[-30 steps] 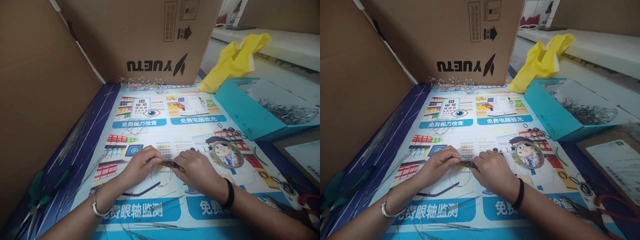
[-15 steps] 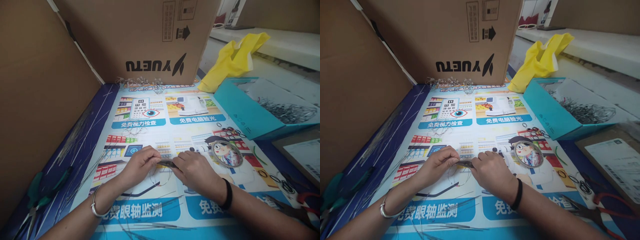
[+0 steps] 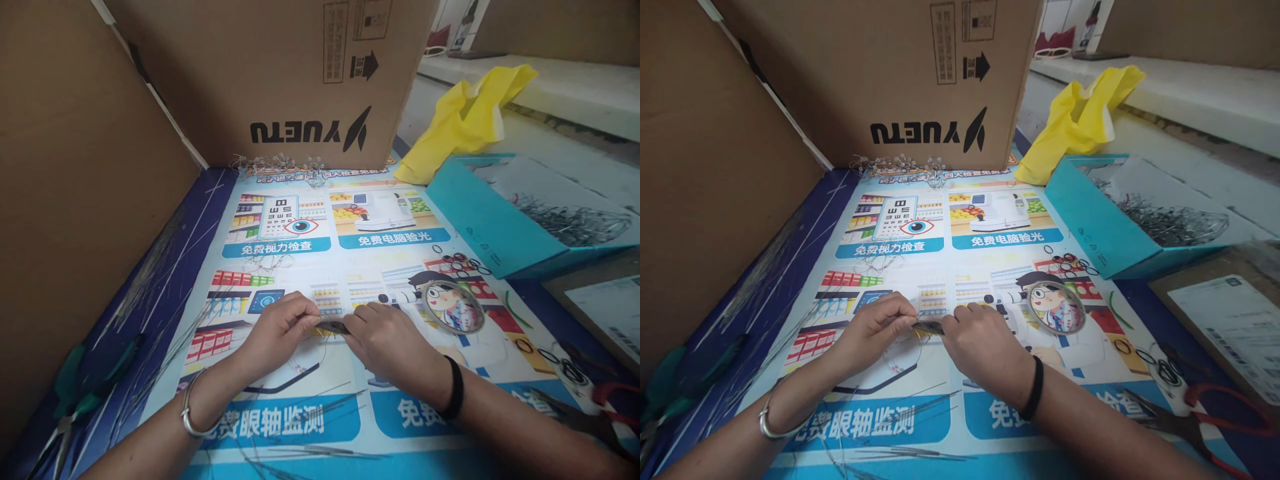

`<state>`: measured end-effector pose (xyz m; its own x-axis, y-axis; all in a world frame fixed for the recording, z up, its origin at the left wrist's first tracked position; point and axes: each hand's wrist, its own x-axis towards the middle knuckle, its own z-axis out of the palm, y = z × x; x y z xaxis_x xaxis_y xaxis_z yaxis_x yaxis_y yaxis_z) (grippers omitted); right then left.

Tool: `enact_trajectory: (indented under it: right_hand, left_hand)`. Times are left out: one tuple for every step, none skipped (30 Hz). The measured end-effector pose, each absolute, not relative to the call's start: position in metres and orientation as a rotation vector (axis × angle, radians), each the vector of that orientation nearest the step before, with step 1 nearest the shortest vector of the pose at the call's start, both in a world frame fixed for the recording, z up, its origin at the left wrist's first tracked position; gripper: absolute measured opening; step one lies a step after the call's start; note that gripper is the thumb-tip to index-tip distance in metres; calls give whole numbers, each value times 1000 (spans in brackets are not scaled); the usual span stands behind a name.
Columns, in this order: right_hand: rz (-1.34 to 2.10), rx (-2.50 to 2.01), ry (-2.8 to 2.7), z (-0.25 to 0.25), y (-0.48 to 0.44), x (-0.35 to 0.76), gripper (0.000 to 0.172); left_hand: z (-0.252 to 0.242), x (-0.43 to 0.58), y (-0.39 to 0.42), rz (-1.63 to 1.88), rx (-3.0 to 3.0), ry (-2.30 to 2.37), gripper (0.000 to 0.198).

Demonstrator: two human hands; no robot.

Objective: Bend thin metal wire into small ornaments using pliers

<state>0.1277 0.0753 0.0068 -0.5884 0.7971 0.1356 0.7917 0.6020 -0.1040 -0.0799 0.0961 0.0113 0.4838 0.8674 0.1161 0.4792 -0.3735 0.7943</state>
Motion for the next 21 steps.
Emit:
enact_trajectory:
  right_hand:
    - [51, -1342, -2650, 7, 76, 128, 11]
    - [52, -1353, -2639, 7, 76, 128, 11]
    - [51, -1363, -2625, 7, 77, 129, 12]
    - [46, -1377, -2609, 7, 77, 129, 13]
    - [42, -1389, -2595, 7, 78, 129, 14]
    - [41, -1401, -2585, 7, 78, 130, 14]
    - [42, -1411, -2579, 7, 78, 130, 14]
    - [46, -1421, -2577, 7, 79, 130, 13]
    - [53, -1428, -2577, 7, 79, 130, 13]
    - [62, -1434, -2578, 7, 79, 130, 13]
    - [73, -1439, -2579, 7, 79, 130, 13]
    - [82, -1446, -2577, 7, 79, 130, 13]
    - [92, -1451, -2576, 8, 79, 130, 14]
    - [102, -1454, -2576, 8, 79, 130, 14]
    - [110, -1455, -2578, 8, 78, 129, 15]
    - [117, -1457, -2580, 9, 78, 129, 15]
    - [121, -1458, -2584, 9, 77, 129, 16]
    - [122, -1460, -2585, 10, 76, 129, 16]
    - [121, -1464, -2586, 10, 76, 128, 17]
    - [119, -1469, -2585, 11, 75, 128, 17]
    - [116, -1472, -2583, 11, 75, 128, 17]
  left_hand:
    - [11, -80, 96, 702, 2009, 1120, 16]
    - [11, -80, 97, 708, 1991, 1136, 16]
    - [11, -80, 97, 717, 1967, 1157, 15]
    - [10, -80, 97, 726, 1939, 1179, 15]
    - [9, -80, 98, 730, 1909, 1200, 15]
    - [8, -80, 98, 730, 1881, 1219, 16]
    - [7, -81, 99, 728, 1857, 1232, 16]
    - [6, -81, 99, 726, 1836, 1241, 17]
    - [6, -81, 99, 724, 1820, 1244, 17]
    - [5, -81, 99, 723, 1808, 1241, 17]
    - [5, -81, 99, 724, 1799, 1236, 17]
    - [5, -81, 99, 727, 1793, 1230, 16]
    - [5, -80, 99, 728, 1789, 1224, 15]
    - [5, -80, 99, 730, 1787, 1222, 15]
    - [6, -79, 99, 731, 1783, 1223, 14]
    - [6, -79, 98, 736, 1774, 1231, 14]
    - [7, -78, 98, 739, 1758, 1241, 13]
    - [7, -78, 98, 744, 1735, 1253, 14]
    - [8, -78, 97, 747, 1708, 1265, 14]
    - [8, -78, 97, 747, 1681, 1277, 14]
    - [8, -78, 96, 744, 1660, 1282, 15]
